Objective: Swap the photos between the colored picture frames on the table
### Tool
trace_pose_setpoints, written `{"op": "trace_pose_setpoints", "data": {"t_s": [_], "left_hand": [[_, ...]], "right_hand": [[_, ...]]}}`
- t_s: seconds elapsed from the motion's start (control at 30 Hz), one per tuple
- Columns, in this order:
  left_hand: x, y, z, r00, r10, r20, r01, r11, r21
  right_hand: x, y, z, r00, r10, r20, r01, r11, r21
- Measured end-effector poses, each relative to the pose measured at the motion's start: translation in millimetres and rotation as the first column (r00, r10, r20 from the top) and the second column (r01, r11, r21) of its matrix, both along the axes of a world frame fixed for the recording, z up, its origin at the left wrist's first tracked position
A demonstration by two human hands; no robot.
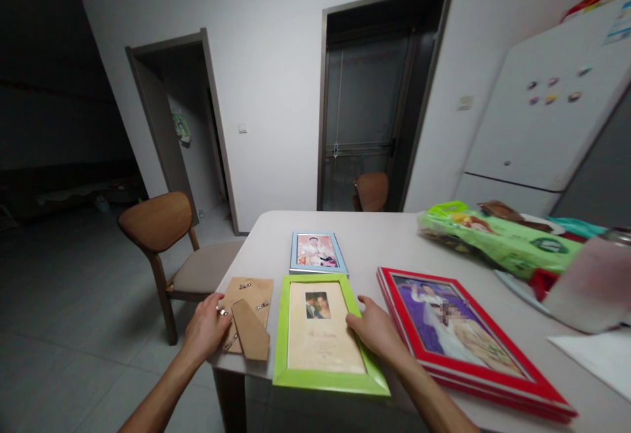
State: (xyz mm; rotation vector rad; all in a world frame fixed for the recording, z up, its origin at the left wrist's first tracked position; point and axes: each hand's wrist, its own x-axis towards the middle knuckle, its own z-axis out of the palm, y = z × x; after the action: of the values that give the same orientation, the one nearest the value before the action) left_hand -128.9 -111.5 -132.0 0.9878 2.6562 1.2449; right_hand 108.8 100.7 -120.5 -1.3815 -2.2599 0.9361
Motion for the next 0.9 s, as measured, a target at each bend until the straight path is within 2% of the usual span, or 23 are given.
{"op": "trace_pose_setpoints", "data": {"t_s": [0.03,0.07,0.13,0.2,0.27,0.33,0.4,0.47,0.5,0.57,0.63,0.7,0.77,0.83,0.9], "left_hand": [[11,3,2.3,0.999,-0.022,-0.028,0.022,1.0,0.0],[24,8,5.0,0.997,-0.058,-0.048,0.058,0.998,0.006],[57,19,11.4,0.983,-0.168,-0.069,0.17,0.985,0.022],[92,33,19.2,0.919,-0.385,-0.087,0.392,0.915,0.096],[124,45,27.9,0.831,-0.545,-0.117,0.557,0.818,0.142],[146,54,36.4,0.782,-0.596,-0.182,0.622,0.769,0.149],[155,58,44.1,0.745,-0.613,-0.264,0.659,0.738,0.143],[151,57,50.6,0.727,-0.595,-0.343,0.668,0.728,0.152],[146,54,53.1,0.74,-0.566,-0.363,0.65,0.74,0.171],[130,47,55.7,0.826,-0.451,-0.338,0.54,0.803,0.25],[109,37,53.2,0.93,-0.298,-0.214,0.357,0.868,0.345],[86,26,43.8,0.981,-0.187,-0.043,0.188,0.897,0.4],[67,14,28.3,0.98,-0.154,0.122,0.093,0.911,0.402],[54,5,10.9,0.965,-0.146,0.217,0.059,0.93,0.363],[48,-3,-2.8,0.964,-0.136,0.228,0.066,0.954,0.291]], "right_hand": [[1,-2,3.8,0.993,-0.027,-0.116,0.008,0.987,-0.161],[2,-5,7.6,0.967,-0.054,-0.248,-0.028,0.948,-0.318],[3,-14,15.9,0.86,-0.129,-0.493,-0.174,0.835,-0.521],[3,-23,25.4,0.756,-0.195,-0.625,-0.273,0.774,-0.572],[0,-31,35.1,0.7,-0.217,-0.681,-0.304,0.771,-0.559],[-2,-36,42.5,0.69,-0.194,-0.697,-0.319,0.783,-0.533],[-3,-35,44.6,0.703,-0.144,-0.697,-0.327,0.804,-0.496],[-2,-29,40.1,0.742,-0.094,-0.663,-0.291,0.846,-0.446],[-2,-24,35.9,0.772,-0.072,-0.631,-0.258,0.873,-0.414],[1,-15,25.0,0.848,-0.04,-0.529,-0.167,0.926,-0.338],[4,-5,13.6,0.927,-0.007,-0.376,-0.082,0.972,-0.221],[6,2,3.7,0.981,0.029,-0.193,-0.042,0.997,-0.062],[8,7,-4.1,0.999,0.046,-0.008,-0.045,0.994,0.095],[8,10,-10.3,0.99,0.05,0.135,-0.077,0.976,0.206],[8,11,-15.3,0.974,0.053,0.22,-0.113,0.956,0.269]]}}
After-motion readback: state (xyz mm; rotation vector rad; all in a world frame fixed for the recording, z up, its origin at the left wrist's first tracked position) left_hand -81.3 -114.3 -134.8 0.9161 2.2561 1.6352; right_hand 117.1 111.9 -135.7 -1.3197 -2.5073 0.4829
